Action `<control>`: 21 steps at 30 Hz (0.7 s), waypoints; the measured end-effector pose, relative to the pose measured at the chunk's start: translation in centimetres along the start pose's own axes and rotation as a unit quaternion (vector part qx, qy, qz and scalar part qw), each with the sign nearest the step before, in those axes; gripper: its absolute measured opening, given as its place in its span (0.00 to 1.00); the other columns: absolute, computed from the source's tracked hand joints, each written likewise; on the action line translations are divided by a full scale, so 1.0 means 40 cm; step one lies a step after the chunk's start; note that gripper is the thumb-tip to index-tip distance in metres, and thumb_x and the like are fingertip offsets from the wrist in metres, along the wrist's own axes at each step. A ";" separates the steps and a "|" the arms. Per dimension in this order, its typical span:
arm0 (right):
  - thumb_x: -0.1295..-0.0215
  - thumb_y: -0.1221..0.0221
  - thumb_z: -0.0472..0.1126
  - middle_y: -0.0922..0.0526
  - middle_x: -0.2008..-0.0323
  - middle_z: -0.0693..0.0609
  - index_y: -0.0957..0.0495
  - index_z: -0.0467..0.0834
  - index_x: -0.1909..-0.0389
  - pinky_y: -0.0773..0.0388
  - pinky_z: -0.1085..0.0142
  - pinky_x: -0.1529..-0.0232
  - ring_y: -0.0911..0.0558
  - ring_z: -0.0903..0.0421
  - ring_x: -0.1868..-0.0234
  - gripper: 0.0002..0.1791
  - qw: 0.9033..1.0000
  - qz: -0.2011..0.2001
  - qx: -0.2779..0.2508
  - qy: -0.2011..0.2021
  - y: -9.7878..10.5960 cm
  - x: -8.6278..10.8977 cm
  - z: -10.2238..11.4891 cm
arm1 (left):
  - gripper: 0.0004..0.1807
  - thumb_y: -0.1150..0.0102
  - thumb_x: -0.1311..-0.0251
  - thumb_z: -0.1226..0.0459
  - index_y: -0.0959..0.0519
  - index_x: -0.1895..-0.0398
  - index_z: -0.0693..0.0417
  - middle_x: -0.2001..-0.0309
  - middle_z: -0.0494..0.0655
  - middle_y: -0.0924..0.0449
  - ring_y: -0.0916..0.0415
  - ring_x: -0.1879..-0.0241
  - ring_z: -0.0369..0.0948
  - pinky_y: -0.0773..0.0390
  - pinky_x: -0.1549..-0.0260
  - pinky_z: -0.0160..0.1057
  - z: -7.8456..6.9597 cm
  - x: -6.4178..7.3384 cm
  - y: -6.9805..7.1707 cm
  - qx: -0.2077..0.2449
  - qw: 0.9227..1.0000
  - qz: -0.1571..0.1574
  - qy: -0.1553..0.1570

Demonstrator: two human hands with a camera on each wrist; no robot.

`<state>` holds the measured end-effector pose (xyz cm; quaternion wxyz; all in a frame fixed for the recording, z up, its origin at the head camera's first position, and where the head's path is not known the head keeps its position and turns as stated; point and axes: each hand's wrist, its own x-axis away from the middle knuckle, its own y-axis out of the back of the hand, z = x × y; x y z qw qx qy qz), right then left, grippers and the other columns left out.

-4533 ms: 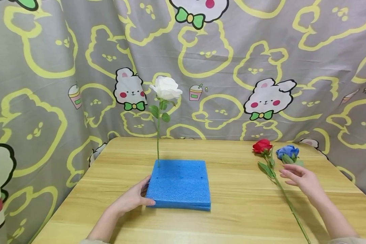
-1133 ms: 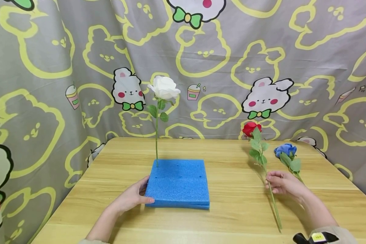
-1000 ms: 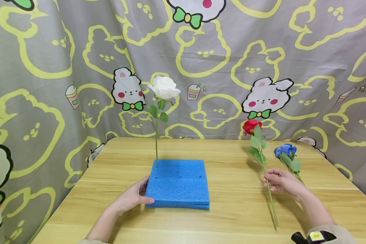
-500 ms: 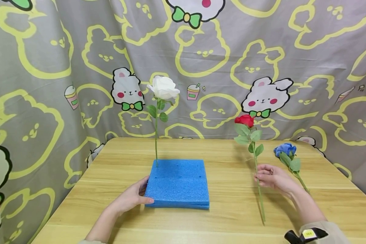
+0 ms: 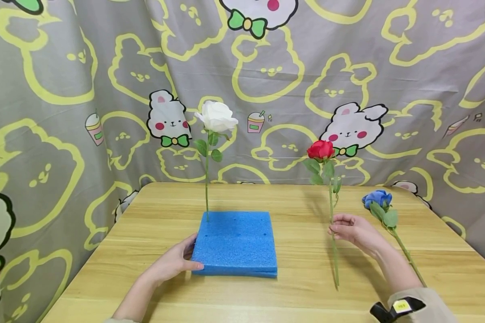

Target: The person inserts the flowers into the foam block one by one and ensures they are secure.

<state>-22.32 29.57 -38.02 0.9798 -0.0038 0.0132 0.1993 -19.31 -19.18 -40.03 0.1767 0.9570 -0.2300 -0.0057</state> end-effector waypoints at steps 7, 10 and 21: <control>0.35 0.48 0.29 0.22 0.64 0.50 0.32 0.36 0.60 0.20 0.66 0.59 0.19 0.57 0.60 0.05 1.000 -0.026 0.001 0.015 -0.025 -0.020 0.027 | 0.54 0.32 0.50 0.64 0.60 0.31 0.73 0.32 0.70 0.55 0.52 0.34 0.62 0.49 0.37 0.56 0.002 0.000 0.000 0.000 1.000 0.003 -0.006; 0.35 0.47 0.30 0.23 0.65 0.51 0.32 0.36 0.60 0.20 0.66 0.60 0.19 0.57 0.61 0.05 0.999 -0.041 0.014 0.023 -0.037 -0.032 0.039 | 0.54 0.33 0.50 0.64 0.60 0.31 0.72 0.32 0.70 0.55 0.52 0.34 0.62 0.49 0.37 0.56 0.001 0.001 0.000 0.000 1.000 0.003 -0.007; 0.38 0.42 0.35 0.23 0.67 0.51 0.32 0.30 0.59 0.20 0.62 0.60 0.18 0.56 0.64 0.13 0.986 -0.113 0.108 0.060 -0.098 -0.081 0.080 | 0.54 0.32 0.50 0.63 0.60 0.31 0.73 0.31 0.70 0.57 0.54 0.34 0.62 0.49 0.37 0.56 0.001 0.002 0.001 0.002 1.000 0.006 -0.005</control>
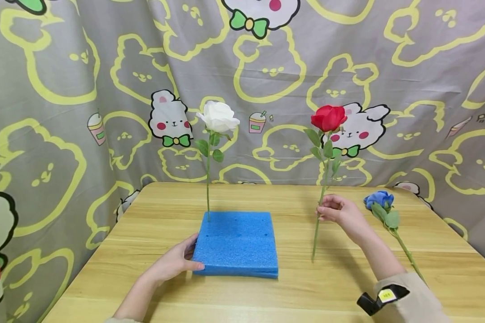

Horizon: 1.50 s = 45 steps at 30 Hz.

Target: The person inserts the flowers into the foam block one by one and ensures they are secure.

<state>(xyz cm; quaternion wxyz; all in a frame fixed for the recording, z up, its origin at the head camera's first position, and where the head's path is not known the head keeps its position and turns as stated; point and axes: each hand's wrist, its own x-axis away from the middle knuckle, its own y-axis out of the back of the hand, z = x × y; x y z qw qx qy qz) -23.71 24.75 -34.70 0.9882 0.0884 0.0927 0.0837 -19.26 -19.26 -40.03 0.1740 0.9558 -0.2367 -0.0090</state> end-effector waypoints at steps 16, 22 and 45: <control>0.38 0.42 0.33 0.22 0.67 0.47 0.33 0.26 0.56 0.19 0.62 0.63 0.18 0.58 0.66 0.15 0.998 -0.008 0.010 0.060 -0.076 -0.057 0.069 | 0.54 0.32 0.51 0.63 0.59 0.31 0.73 0.32 0.70 0.55 0.52 0.34 0.61 0.48 0.37 0.56 0.000 0.000 0.000 -0.005 1.000 -0.009 0.003; 0.36 0.43 0.33 0.20 0.64 0.39 0.34 0.27 0.55 0.19 0.63 0.64 0.18 0.56 0.64 0.15 0.996 0.013 0.020 0.080 -0.109 -0.077 0.087 | 0.54 0.32 0.50 0.63 0.59 0.31 0.73 0.31 0.70 0.56 0.53 0.34 0.61 0.49 0.37 0.56 0.000 0.001 0.000 -0.003 1.000 -0.009 0.006; 0.38 0.45 0.26 0.20 0.61 0.33 0.29 0.29 0.57 0.19 0.58 0.60 0.18 0.43 0.59 0.09 0.993 0.059 -0.018 0.104 -0.289 -0.144 0.121 | 0.54 0.32 0.51 0.63 0.59 0.31 0.74 0.32 0.70 0.55 0.52 0.34 0.62 0.49 0.37 0.56 0.001 0.001 0.000 -0.008 1.000 -0.011 0.005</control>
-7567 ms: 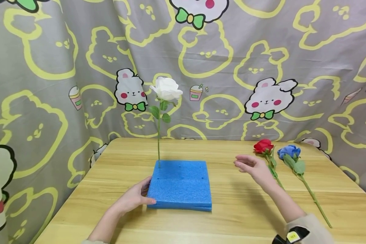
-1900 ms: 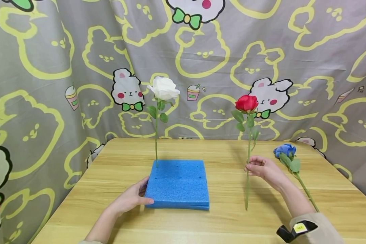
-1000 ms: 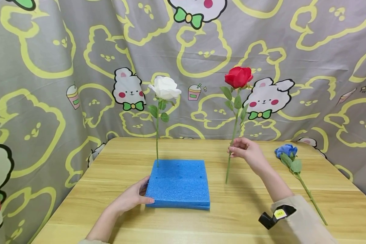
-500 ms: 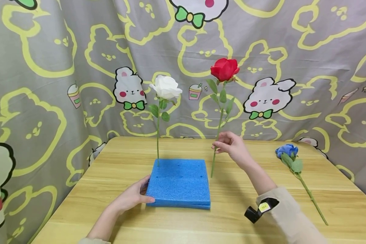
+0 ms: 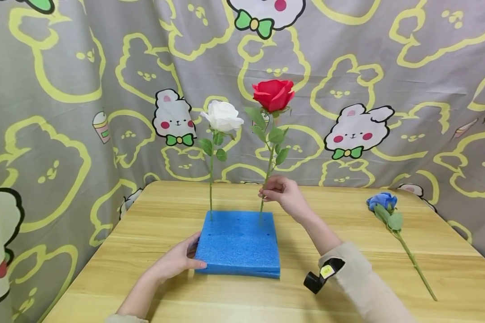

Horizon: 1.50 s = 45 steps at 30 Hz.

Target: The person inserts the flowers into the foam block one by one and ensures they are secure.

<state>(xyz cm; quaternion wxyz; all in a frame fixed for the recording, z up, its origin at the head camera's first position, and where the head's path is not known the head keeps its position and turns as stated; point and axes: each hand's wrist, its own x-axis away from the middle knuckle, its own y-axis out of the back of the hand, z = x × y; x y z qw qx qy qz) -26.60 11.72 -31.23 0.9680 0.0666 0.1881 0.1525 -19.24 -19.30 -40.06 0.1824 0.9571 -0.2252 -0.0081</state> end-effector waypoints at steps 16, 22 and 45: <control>0.39 0.45 0.26 0.20 0.62 0.33 0.29 0.30 0.64 0.20 0.57 0.59 0.18 0.45 0.59 0.04 0.999 -0.023 -0.039 0.024 -0.071 -0.049 -0.036 | 0.54 0.32 0.51 0.63 0.59 0.31 0.74 0.32 0.70 0.54 0.52 0.34 0.61 0.50 0.37 0.56 0.005 -0.001 0.000 -0.003 1.000 -0.003 -0.004; 0.38 0.45 0.26 0.20 0.61 0.33 0.28 0.31 0.65 0.20 0.57 0.58 0.18 0.46 0.59 0.02 0.998 -0.033 -0.035 0.029 -0.090 -0.060 -0.048 | 0.54 0.32 0.51 0.63 0.59 0.31 0.74 0.32 0.70 0.53 0.52 0.34 0.61 0.50 0.37 0.56 0.005 -0.001 -0.001 -0.005 1.000 -0.003 -0.006; 0.41 0.43 0.26 0.18 0.64 0.37 0.24 0.28 0.61 0.19 0.61 0.61 0.19 0.40 0.60 0.08 0.999 -0.035 0.005 0.011 -0.131 -0.077 -0.055 | 0.54 0.31 0.52 0.64 0.58 0.31 0.74 0.32 0.70 0.53 0.53 0.34 0.61 0.51 0.37 0.56 0.006 -0.001 -0.002 0.004 1.000 -0.005 -0.008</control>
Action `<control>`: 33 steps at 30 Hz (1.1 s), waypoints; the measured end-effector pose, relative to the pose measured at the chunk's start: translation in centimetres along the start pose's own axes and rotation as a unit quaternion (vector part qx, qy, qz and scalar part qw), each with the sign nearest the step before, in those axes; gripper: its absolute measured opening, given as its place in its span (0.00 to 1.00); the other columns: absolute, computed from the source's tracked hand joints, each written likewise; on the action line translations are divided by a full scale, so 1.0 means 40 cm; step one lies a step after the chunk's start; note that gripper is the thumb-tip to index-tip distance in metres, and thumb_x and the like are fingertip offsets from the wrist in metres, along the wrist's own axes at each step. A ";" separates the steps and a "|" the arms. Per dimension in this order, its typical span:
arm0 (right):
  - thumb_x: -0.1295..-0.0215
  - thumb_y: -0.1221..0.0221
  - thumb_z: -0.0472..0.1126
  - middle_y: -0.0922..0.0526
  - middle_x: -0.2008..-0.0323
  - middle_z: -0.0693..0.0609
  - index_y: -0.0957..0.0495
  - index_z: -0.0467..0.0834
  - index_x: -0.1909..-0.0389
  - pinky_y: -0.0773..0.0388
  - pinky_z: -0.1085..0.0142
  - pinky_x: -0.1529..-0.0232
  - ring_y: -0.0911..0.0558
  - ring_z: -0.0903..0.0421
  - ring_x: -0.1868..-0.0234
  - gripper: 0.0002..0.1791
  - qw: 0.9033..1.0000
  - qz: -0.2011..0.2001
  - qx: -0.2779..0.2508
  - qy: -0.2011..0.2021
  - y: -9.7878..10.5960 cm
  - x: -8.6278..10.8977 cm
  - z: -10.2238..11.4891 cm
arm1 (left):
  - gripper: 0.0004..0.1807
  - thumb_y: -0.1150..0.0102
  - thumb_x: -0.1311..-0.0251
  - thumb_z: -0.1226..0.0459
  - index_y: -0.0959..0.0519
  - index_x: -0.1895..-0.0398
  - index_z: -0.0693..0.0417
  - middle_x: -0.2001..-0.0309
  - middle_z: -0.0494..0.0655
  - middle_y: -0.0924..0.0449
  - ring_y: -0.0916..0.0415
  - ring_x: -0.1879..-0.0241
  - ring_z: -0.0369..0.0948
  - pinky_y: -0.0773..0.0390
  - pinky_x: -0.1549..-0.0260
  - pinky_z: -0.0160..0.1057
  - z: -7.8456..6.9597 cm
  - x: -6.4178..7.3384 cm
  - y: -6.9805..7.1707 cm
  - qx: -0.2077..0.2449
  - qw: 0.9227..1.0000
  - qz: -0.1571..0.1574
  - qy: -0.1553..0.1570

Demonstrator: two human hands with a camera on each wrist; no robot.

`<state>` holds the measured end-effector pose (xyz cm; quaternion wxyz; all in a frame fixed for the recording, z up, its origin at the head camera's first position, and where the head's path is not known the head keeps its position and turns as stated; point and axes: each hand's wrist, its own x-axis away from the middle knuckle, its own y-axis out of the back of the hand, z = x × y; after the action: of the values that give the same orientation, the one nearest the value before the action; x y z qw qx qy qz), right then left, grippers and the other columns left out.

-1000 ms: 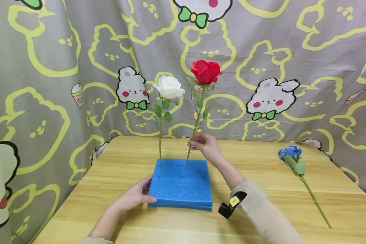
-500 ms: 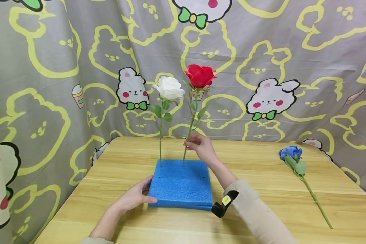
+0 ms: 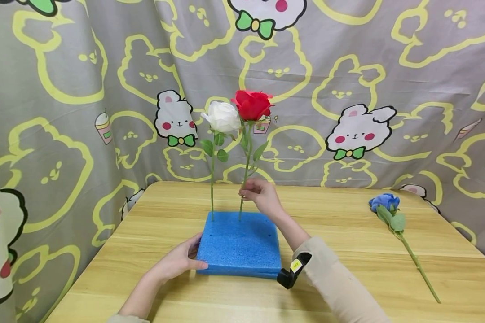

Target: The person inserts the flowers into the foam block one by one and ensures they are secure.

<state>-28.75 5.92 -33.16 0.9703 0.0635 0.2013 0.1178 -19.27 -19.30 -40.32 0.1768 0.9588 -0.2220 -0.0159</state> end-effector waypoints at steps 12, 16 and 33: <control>0.41 0.42 0.26 0.18 0.65 0.35 0.22 0.27 0.60 0.18 0.64 0.65 0.17 0.45 0.64 0.09 1.000 0.017 0.025 0.005 -0.004 -0.010 -0.011 | 0.54 0.32 0.51 0.64 0.58 0.31 0.74 0.32 0.70 0.54 0.53 0.33 0.61 0.50 0.37 0.56 0.000 0.000 -0.001 0.005 1.000 0.004 0.002; 0.41 0.42 0.27 0.17 0.66 0.37 0.22 0.27 0.60 0.18 0.62 0.65 0.17 0.46 0.64 0.09 0.999 0.011 0.033 -0.001 -0.003 -0.010 -0.013 | 0.54 0.32 0.51 0.63 0.58 0.31 0.74 0.31 0.69 0.55 0.54 0.33 0.61 0.51 0.37 0.56 0.001 -0.001 -0.001 0.005 1.000 0.005 0.003; 0.42 0.39 0.31 0.16 0.66 0.42 0.19 0.31 0.62 0.18 0.63 0.67 0.16 0.51 0.65 0.09 0.994 0.018 0.110 -0.012 -0.001 -0.010 -0.012 | 0.53 0.32 0.51 0.64 0.58 0.31 0.74 0.31 0.69 0.55 0.54 0.33 0.61 0.51 0.36 0.56 -0.001 -0.001 -0.001 0.002 1.000 0.002 0.003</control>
<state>-29.31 5.81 -33.47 0.9575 0.1748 0.2000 0.1121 -19.27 -19.23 -40.31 0.1759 0.9586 -0.2235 -0.0125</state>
